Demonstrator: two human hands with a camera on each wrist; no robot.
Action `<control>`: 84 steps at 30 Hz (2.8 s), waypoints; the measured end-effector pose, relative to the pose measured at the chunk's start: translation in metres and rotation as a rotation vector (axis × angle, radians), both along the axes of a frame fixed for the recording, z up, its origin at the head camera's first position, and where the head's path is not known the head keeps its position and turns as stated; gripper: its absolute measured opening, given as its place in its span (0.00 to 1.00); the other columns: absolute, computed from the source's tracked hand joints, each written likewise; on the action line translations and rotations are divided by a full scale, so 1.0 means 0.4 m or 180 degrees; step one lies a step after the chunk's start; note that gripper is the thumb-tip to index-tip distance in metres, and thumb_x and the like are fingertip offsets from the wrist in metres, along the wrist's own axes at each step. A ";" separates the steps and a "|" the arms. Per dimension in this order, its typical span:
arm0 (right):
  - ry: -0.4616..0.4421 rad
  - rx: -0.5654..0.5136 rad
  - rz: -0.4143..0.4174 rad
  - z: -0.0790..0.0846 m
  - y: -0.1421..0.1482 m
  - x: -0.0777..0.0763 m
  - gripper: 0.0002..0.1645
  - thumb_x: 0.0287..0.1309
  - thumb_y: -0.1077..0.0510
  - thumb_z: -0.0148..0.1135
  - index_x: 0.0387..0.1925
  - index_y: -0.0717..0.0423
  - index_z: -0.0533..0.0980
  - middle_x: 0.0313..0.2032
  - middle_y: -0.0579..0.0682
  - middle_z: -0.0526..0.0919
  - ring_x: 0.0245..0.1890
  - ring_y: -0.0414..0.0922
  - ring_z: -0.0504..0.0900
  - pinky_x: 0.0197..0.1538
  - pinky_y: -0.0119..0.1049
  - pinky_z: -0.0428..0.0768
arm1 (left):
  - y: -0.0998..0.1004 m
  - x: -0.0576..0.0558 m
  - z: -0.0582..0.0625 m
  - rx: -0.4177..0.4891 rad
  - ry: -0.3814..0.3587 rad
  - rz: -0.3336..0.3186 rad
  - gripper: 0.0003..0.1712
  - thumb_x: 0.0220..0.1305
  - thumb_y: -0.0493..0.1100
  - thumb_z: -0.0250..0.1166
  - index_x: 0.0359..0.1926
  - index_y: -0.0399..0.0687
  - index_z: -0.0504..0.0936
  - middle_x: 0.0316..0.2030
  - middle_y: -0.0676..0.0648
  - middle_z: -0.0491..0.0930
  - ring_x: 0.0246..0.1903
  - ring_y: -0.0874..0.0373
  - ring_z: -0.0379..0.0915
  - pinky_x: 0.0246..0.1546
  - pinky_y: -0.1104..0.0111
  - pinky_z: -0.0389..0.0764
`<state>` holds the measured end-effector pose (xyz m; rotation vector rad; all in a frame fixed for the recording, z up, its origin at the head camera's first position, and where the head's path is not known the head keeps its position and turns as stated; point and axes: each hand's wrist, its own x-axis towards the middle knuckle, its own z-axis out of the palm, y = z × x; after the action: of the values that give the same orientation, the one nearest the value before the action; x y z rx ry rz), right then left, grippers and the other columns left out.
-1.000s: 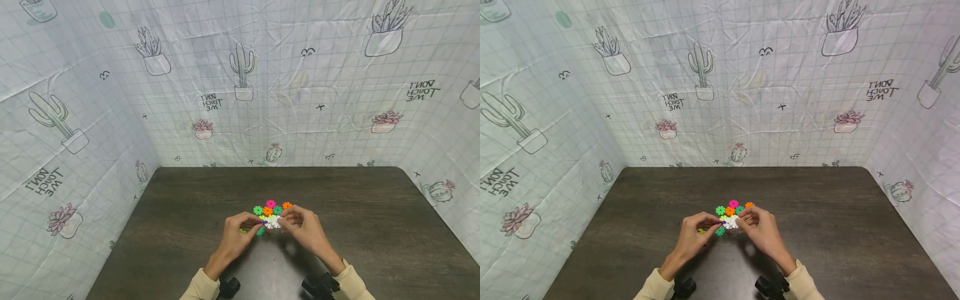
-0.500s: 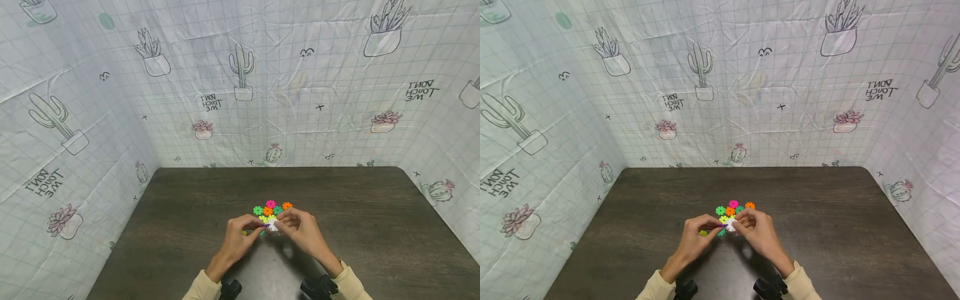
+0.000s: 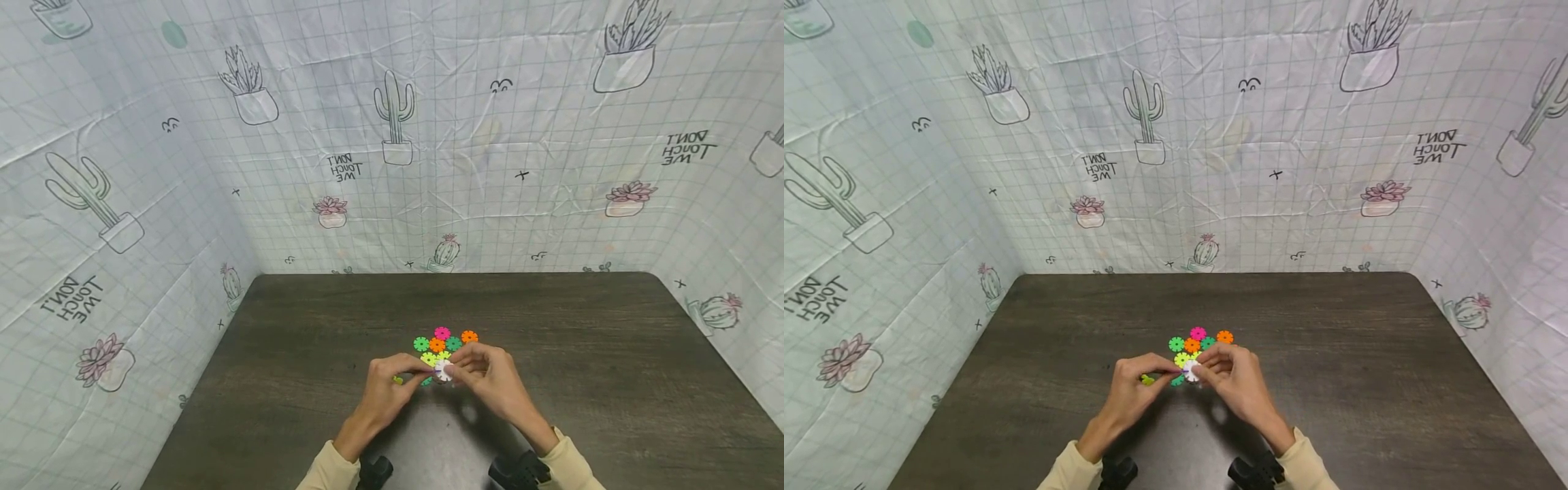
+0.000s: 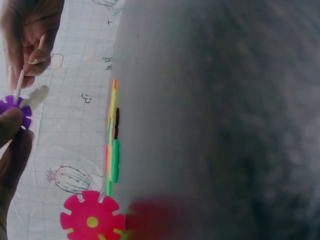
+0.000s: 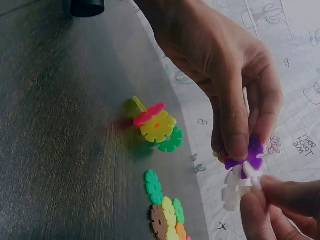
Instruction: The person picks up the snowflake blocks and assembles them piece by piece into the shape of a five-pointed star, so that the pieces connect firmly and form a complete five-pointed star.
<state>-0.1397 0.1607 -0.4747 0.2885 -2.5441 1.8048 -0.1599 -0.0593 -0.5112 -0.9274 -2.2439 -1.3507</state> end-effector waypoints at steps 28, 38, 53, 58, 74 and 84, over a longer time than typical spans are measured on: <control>-0.0050 0.0997 -0.0442 -0.050 0.122 -0.061 0.11 0.69 0.57 0.68 0.47 0.60 0.85 0.38 0.57 0.90 0.28 0.46 0.88 0.26 0.33 0.83 | -0.061 0.010 0.012 0.0305 -0.0791 0.0232 0.12 0.63 0.39 0.75 0.47 0.53 0.91 0.38 0.53 0.91 0.34 0.62 0.89 0.40 0.69 0.89; -0.0089 0.1430 -0.0403 -0.074 0.154 -0.092 0.17 0.62 0.58 0.73 0.49 0.64 0.83 0.33 0.53 0.88 0.26 0.41 0.81 0.25 0.32 0.75 | -0.091 0.054 0.015 -0.0233 -0.1380 -0.0025 0.09 0.62 0.36 0.76 0.44 0.43 0.92 0.38 0.47 0.92 0.32 0.67 0.87 0.35 0.76 0.87; -0.0231 0.1613 -0.0177 -0.066 0.161 -0.134 0.23 0.56 0.58 0.79 0.50 0.62 0.82 0.31 0.51 0.82 0.24 0.43 0.76 0.26 0.36 0.74 | -0.116 0.080 0.012 -0.0906 -0.1481 -0.0093 0.07 0.63 0.35 0.75 0.42 0.45 0.93 0.35 0.51 0.91 0.28 0.75 0.78 0.30 0.80 0.81; -0.0146 0.1683 -0.0157 -0.071 0.160 -0.133 0.21 0.56 0.56 0.79 0.48 0.61 0.83 0.32 0.52 0.84 0.25 0.42 0.76 0.28 0.37 0.75 | -0.118 0.078 0.013 -0.1113 -0.1219 0.0034 0.02 0.64 0.38 0.75 0.38 0.47 0.93 0.32 0.54 0.90 0.27 0.76 0.76 0.29 0.81 0.80; -0.0232 0.1519 -0.0386 -0.074 0.161 -0.113 0.17 0.52 0.61 0.80 0.41 0.63 0.82 0.34 0.55 0.84 0.23 0.41 0.79 0.24 0.33 0.79 | -0.062 -0.001 0.036 -0.1216 -0.0408 0.0498 0.05 0.60 0.46 0.79 0.33 0.52 0.92 0.29 0.54 0.82 0.33 0.59 0.74 0.34 0.75 0.76; -0.0145 0.1597 -0.0409 -0.073 0.162 -0.092 0.18 0.51 0.61 0.82 0.39 0.61 0.80 0.34 0.54 0.85 0.28 0.41 0.80 0.29 0.34 0.78 | -0.010 -0.052 -0.001 -0.2051 -0.0439 0.0492 0.14 0.63 0.55 0.76 0.42 0.52 0.92 0.40 0.54 0.86 0.44 0.60 0.77 0.53 0.59 0.81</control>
<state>-0.1766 0.2256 -0.5040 0.0804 -2.9336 1.1222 -0.1807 -0.0633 -0.5117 -0.8353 -2.8568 -0.6352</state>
